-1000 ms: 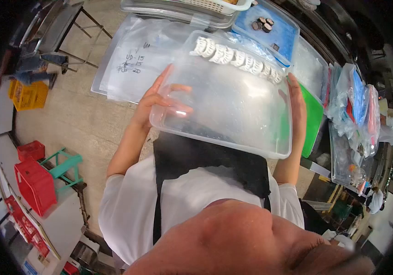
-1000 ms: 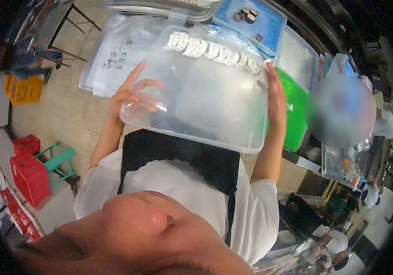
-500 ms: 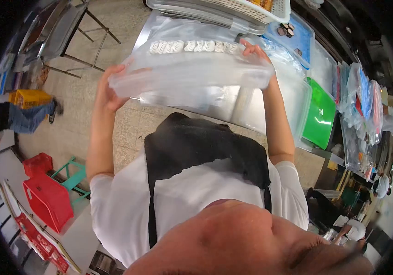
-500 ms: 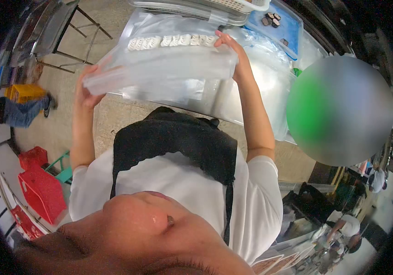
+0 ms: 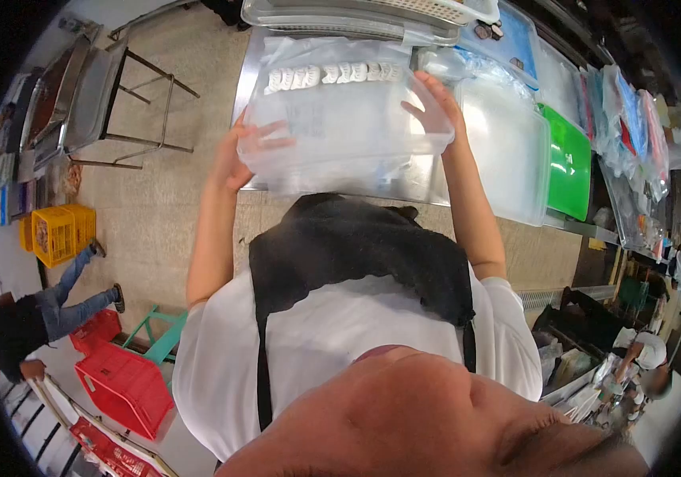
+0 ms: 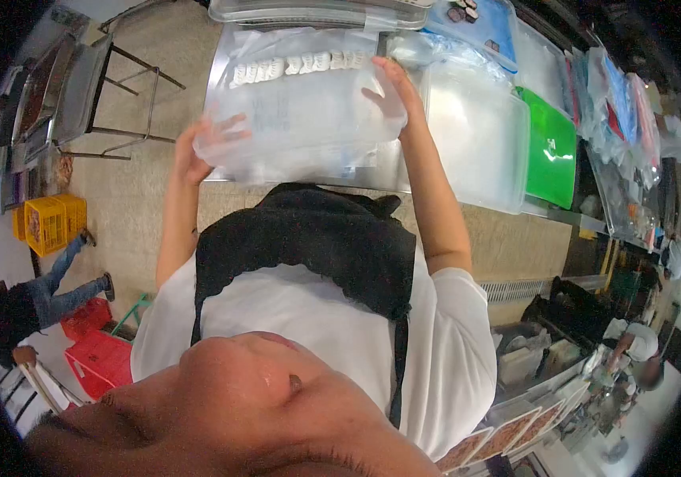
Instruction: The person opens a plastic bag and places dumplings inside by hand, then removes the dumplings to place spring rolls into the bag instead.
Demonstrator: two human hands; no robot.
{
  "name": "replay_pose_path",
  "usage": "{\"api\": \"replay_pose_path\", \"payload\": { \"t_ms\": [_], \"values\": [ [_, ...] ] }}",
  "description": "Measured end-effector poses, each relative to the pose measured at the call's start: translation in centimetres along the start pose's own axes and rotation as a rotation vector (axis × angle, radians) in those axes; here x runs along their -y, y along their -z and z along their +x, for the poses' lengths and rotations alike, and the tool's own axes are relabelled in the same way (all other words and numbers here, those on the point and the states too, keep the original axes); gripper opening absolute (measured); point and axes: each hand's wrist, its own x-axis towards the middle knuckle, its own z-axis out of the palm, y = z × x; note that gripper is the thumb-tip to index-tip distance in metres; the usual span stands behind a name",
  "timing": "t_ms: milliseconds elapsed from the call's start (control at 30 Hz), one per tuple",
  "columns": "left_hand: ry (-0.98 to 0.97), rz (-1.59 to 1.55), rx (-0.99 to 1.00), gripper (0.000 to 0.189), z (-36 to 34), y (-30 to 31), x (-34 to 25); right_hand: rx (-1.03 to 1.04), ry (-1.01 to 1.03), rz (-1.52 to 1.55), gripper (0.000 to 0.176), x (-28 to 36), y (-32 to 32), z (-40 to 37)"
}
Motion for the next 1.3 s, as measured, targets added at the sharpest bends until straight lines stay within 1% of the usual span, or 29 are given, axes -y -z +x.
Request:
{"api": "replay_pose_path", "payload": {
  "t_ms": [33, 67, 167, 200, 267, 300, 333, 367, 400, 433, 467, 533, 633, 667, 733, 767, 833, 867, 933, 967, 1067, 1133, 1167, 1233, 1267, 1300],
  "values": [
    [0.011, -0.047, -0.030, 0.062, 0.0, -0.6, -0.8, 0.017, 0.021, 0.071, 0.037, 0.6, -0.8, -0.1],
    [0.019, -0.093, -0.058, 0.060, 0.3, -0.8, -1.4, -0.087, -0.019, -0.017, 0.042, 1.2, -1.8, 0.0],
    [-0.071, -0.342, 0.165, 0.061, 1.9, 1.5, -1.7, 0.119, 0.037, 0.105, 0.046, 2.9, -2.4, -0.4],
    [-0.107, -0.322, 0.141, 0.061, 1.7, 1.2, -1.7, 0.062, 0.186, 0.025, 0.059, 2.4, -2.3, -0.3],
    [-0.178, -0.280, 0.095, 0.061, 1.5, -0.4, -1.2, -0.053, 0.204, -0.142, 0.052, 4.0, -5.2, -1.9],
    [-0.233, -0.254, 0.036, 0.059, 1.6, -0.2, -0.2, -0.112, 0.213, -0.227, 0.048, 4.6, -6.2, -2.4],
    [-0.286, -0.228, -0.021, 0.057, 2.0, 0.8, 1.8, 0.010, 0.483, -0.692, 0.055, 3.5, -3.8, -2.1],
    [-0.339, -0.203, -0.073, 0.056, 2.7, 2.2, 4.0, -0.021, 0.465, -0.736, 0.057, 3.7, -4.1, -2.0],
    [-0.324, 0.309, -0.071, 0.050, 4.1, 5.8, 6.9, -0.054, 0.448, -0.782, 0.060, 4.0, -4.5, -2.1],
    [-0.383, 0.709, -0.067, 0.043, 4.3, 6.4, 8.2, -0.088, 0.428, -0.827, 0.063, 4.2, -4.8, -2.2],
    [-0.462, 1.101, -0.090, 0.036, 4.5, 7.0, 9.5, -0.100, 0.431, -0.784, 0.064, 4.3, -4.5, -1.8],
    [-0.805, 1.656, -0.141, 0.020, 2.5, 2.6, 11.6, -0.119, 0.436, -0.697, 0.066, 4.4, -4.0, 0.0],
    [-0.757, 1.620, -0.167, 0.010, 3.7, 2.6, 11.5, -0.141, 0.320, -0.618, 0.068, 5.9, -5.4, 0.7],
    [-0.733, 1.647, -0.159, 0.013, 4.8, 2.9, 10.6, -0.135, 0.325, -0.582, 0.069, 6.1, -5.5, 1.0],
    [-0.675, 1.534, -0.116, 0.014, 6.7, 2.0, 7.6, -0.117, 0.327, -0.512, 0.069, 6.4, -5.8, 1.8],
    [-0.644, 1.478, -0.097, 0.015, 7.0, 1.2, 6.0, -0.101, 0.313, -0.534, 0.065, 6.8, -6.0, 2.1],
    [-0.797, 1.471, -0.147, 0.018, 7.1, -1.4, 2.9, -0.070, 0.288, -0.571, 0.055, 7.7, -6.3, 2.8],
    [-0.873, 1.465, -0.169, 0.020, 6.9, -2.5, 1.9, -0.069, 0.289, -0.566, 0.056, 7.9, -6.6, 3.0],
    [-0.903, 1.436, -0.174, 0.023, 5.5, -4.1, 1.0, -0.069, 0.291, -0.560, 0.056, 8.2, -7.0, 3.3],
    [-0.920, 1.420, -0.179, 0.025, 4.7, -4.5, 1.1, -0.083, 0.289, -0.563, 0.056, 8.2, -7.0, 3.2],
    [-0.924, 1.621, 0.102, 0.031, 2.9, -1.9, 4.9, -0.100, 0.274, -0.574, 0.056, 8.1, -6.8, 3.1],
    [-0.863, 1.737, 0.130, 0.030, 1.8, 1.0, 8.7, -0.084, 0.263, -0.580, 0.057, 7.7, -6.0, 3.5],
    [-0.836, 1.799, 0.154, 0.030, 1.7, 2.2, 9.7, -0.080, 0.265, -0.578, 0.058, 7.6, -6.2, 3.6],
    [-0.747, 1.765, 0.073, 0.025, 1.9, 3.1, 9.9, -0.092, 0.264, -0.585, 0.058, 7.7, -6.2, 3.4],
    [-0.703, 1.744, 0.039, 0.023, 2.2, 3.6, 9.8, -0.077, 0.258, -0.587, 0.061, 7.7, -6.0, 3.4],
    [-0.701, 1.703, 0.028, 0.021, 2.8, 3.8, 9.4, -0.087, 0.279, -0.582, 0.065, 7.7, -6.0, 3.4]
  ]
}}
